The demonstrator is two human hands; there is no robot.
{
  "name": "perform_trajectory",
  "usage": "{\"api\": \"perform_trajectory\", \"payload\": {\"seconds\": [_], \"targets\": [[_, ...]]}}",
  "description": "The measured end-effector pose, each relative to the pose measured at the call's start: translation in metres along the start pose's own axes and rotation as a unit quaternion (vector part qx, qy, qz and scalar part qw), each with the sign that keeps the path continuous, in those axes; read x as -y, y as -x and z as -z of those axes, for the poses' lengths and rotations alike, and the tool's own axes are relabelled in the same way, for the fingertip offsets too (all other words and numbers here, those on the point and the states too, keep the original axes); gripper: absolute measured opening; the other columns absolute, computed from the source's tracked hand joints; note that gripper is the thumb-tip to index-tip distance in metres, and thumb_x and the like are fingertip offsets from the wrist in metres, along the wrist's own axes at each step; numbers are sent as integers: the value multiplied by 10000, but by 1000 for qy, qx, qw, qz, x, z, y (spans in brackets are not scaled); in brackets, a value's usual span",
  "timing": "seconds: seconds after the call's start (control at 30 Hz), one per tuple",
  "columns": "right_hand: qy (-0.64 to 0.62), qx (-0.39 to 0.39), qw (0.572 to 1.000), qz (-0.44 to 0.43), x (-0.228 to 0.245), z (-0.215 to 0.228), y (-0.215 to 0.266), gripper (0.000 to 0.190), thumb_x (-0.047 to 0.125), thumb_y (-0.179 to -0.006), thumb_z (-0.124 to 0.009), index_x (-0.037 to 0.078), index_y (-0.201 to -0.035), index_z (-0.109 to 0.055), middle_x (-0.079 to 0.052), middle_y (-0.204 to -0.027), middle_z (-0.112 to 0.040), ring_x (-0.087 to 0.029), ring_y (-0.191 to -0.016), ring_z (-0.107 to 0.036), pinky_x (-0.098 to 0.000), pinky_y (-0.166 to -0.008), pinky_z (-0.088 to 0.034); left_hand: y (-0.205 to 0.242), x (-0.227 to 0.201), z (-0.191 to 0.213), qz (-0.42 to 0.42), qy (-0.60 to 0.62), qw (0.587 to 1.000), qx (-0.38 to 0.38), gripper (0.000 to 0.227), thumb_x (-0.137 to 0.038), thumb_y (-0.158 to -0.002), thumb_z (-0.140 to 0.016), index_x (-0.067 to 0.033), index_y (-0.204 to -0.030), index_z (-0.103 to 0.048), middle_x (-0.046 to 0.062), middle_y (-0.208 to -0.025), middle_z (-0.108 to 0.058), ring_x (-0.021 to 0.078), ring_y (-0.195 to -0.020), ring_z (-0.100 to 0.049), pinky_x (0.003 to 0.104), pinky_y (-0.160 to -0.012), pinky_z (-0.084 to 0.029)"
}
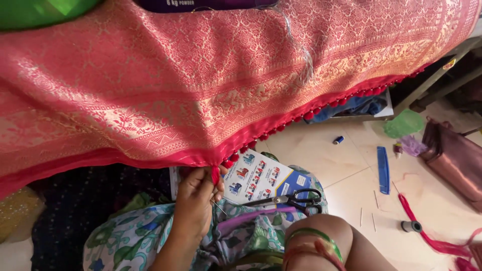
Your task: Sewing a decorative pom-pom border onto the edge of a pink and gold fabric.
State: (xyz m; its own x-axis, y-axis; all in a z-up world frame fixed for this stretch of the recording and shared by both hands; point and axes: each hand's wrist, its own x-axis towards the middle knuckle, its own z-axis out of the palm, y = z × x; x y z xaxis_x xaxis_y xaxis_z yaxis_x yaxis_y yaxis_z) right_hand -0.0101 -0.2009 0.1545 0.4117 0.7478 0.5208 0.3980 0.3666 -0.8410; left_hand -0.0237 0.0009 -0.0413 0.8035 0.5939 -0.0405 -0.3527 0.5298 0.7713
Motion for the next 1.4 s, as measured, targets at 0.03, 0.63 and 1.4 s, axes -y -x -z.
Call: {"api": "perform_trajectory", "payload": {"seconds": [0.03,0.63,1.4], "targets": [[-2,-8,1000,0,-7,0,-1,179,191,-1047,-627,13,-1053,-639,-93,-982,-695,-221,-839,-680,-368,-761,-564,1,0,1,-1,-7,1000,-1,179,-129,-1029,-582,17,-1005,-682,27,-765,-617,85,-644,-482,246,-579,-378],[-230,-144,942,-197,-198,0,-19,185,208,-1045,-563,43,-1117,-605,-77,-987,-684,-183,-846,-671,-370,-770,-551,8,-12,-2,-123,-315,940,-54,191,-98,-1026,-564,-27,-1020,-741,-4,-715,-651,34,-596,-519,210,-559,-424],[-29,28,966,-254,-312,55,36,210,144,-978,-627,53,-1162,-669,-58,-1128,-726,-108,-1048,-669,-261,-950,-543,-26,-32,8,-119,-166,976,80,153,-64,-1015,-768,58,-1070,-694,23,-1024,-652,116,-959,-588,313,-868,-496]]}}
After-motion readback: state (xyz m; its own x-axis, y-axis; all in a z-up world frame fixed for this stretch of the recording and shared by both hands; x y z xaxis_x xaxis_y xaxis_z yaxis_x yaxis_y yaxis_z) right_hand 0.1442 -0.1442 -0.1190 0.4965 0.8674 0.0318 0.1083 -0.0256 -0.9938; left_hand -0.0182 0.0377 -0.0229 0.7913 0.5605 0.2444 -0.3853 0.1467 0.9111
